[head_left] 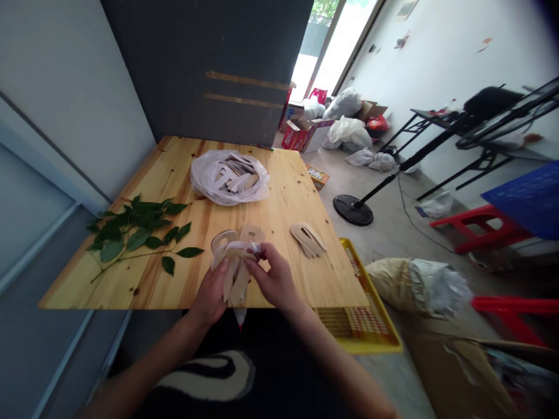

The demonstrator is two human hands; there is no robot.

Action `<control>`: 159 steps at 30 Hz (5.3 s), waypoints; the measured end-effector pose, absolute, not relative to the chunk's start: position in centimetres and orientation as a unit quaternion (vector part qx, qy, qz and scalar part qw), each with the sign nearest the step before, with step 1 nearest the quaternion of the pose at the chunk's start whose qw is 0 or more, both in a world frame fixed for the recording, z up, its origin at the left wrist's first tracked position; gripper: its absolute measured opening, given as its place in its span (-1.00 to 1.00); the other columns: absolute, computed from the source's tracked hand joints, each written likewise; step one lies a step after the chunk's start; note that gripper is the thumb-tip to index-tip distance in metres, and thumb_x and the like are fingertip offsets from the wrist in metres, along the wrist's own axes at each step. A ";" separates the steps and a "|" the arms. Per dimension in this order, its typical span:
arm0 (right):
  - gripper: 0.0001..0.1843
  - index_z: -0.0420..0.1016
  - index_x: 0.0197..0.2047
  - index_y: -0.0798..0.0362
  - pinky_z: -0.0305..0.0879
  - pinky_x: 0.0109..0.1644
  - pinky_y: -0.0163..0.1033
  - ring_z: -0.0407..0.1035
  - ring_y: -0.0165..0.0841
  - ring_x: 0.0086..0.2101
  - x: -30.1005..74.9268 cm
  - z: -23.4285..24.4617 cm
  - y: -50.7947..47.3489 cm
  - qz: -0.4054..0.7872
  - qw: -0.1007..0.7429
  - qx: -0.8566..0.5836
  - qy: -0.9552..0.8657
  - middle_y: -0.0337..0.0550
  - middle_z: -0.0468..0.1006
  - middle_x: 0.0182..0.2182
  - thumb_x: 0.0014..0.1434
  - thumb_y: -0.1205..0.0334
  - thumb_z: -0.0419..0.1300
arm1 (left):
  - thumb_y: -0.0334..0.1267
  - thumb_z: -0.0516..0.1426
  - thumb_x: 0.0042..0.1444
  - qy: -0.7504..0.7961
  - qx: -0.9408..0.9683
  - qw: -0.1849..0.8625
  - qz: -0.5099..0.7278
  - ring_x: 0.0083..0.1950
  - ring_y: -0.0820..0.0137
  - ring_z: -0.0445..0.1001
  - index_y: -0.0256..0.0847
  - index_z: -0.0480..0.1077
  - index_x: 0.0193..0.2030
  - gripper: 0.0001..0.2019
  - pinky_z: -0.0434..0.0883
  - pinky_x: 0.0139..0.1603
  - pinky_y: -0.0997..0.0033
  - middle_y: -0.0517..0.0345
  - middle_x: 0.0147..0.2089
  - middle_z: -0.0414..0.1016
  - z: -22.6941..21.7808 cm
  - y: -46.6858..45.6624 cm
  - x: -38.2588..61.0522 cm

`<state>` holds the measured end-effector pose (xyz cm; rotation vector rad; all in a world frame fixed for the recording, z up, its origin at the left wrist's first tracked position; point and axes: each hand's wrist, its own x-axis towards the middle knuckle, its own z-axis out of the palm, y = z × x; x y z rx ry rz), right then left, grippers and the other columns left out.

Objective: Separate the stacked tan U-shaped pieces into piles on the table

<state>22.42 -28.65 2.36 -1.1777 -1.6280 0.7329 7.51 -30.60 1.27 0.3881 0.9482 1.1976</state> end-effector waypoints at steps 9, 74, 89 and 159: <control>-0.63 0.41 -0.18 -0.07 0.45 -0.11 -0.17 0.45 -0.31 -0.26 25.4 0.3 -24.2 0.494 0.528 -0.487 -0.490 -0.20 0.53 -0.30 0.10 -0.10 0.37 | -0.19 0.15 0.32 0.440 0.067 0.693 0.567 -0.04 0.06 0.69 -0.35 0.43 0.22 -0.60 0.64 -0.03 0.10 -0.16 -0.13 0.71 0.9 -29.7 5.5; -0.68 0.36 -0.32 -0.01 0.22 -0.41 -0.28 0.22 -0.41 -0.49 20.8 1.4 -28.8 0.497 0.486 -0.502 -0.514 -0.33 0.34 -0.51 0.20 -0.09 0.23 | 0.08 0.28 0.18 0.353 0.277 0.695 0.562 0.39 0.00 0.38 -0.13 0.48 0.23 -0.46 0.31 0.39 0.00 -0.11 0.27 0.54 -0.7 -30.5 8.4; -0.58 0.48 -0.35 -0.01 0.17 -0.46 -0.30 0.20 -0.42 -0.51 28.1 3.8 -28.6 0.416 0.525 -0.548 -0.501 -0.29 0.35 -0.53 0.17 -0.22 0.32 | -0.07 0.43 -0.06 0.469 0.160 0.679 0.541 -0.11 0.03 0.69 -0.32 0.56 -0.02 -0.50 0.61 -0.10 0.11 -0.05 -0.25 0.71 1.0 -29.9 7.6; -0.79 0.35 -0.34 -0.03 0.37 -0.24 -0.20 0.42 -0.29 -0.32 22.0 0.5 -26.7 0.114 0.471 -0.465 -0.741 -0.14 0.48 -0.37 0.38 0.23 0.15 | 0.14 0.35 0.07 0.385 0.135 0.727 0.553 -0.15 0.15 0.66 -0.31 0.55 -0.05 -0.47 0.59 -0.15 0.25 -0.09 -0.15 0.69 0.0 -30.2 7.2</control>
